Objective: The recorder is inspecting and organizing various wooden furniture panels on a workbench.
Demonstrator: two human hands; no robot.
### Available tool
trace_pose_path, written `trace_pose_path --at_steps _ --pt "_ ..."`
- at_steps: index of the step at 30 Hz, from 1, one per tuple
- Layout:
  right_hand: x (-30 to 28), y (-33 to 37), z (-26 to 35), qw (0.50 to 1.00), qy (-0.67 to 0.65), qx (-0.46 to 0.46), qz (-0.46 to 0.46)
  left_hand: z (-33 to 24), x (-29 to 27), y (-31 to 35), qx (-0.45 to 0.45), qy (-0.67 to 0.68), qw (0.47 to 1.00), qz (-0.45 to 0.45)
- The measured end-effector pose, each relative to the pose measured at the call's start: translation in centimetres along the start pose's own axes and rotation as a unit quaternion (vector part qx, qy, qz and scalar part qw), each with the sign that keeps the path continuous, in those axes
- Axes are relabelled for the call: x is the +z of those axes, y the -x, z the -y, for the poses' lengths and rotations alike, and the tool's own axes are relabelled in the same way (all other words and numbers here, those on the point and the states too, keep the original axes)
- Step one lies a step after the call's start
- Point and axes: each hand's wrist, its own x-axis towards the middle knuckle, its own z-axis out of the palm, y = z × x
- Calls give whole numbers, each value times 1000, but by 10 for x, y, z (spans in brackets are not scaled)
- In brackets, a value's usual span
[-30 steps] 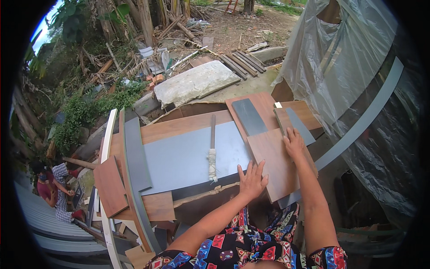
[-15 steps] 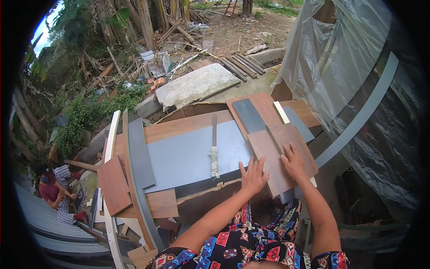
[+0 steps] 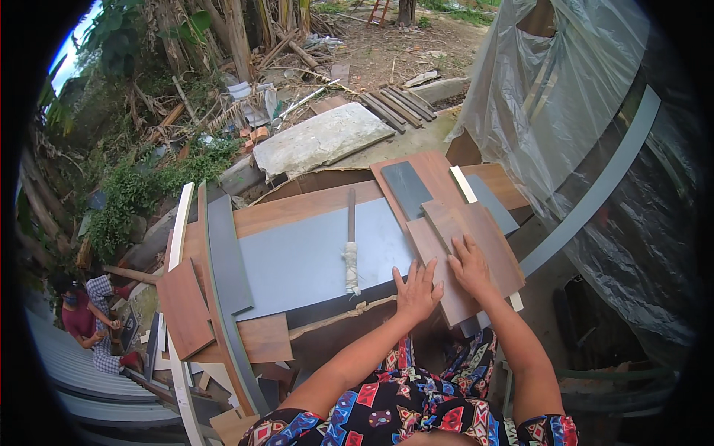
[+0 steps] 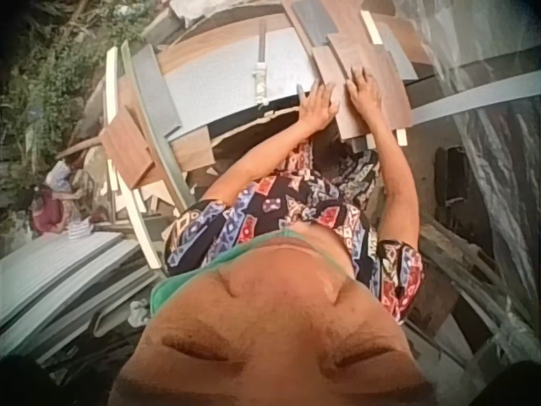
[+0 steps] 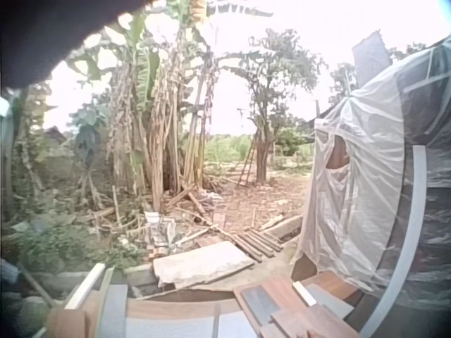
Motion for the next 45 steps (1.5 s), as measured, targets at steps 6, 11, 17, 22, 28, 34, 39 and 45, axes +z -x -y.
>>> trace_pose_path --at_steps 6,11,17,22,28,34,39,45 --pt "23 -46 15 1000 9 21 -1 -1 1 1 1 1 1000 -5" --pt "25 -43 16 1000 10 11 -7 1 4 1 5 1 1000 -8" --pt "8 2 19 1000 -5 -25 2 0 2 2 -4 15 1000 -6" --pt "-12 40 25 1000 -7 -24 12 3 4 3 -29 30 999 -15" --pt "-17 54 27 999 -11 -28 11 2 5 4 -25 30 999 -8" --pt "5 18 34 999 -26 -20 12 4 3 4 -27 15 1000 -2" --pt "25 -19 38 1000 -16 -13 -15 1 -5 1 -28 48 998 24" --pt "22 -20 45 1000 -12 0 -6 12 -13 0 -27 94 992 85"
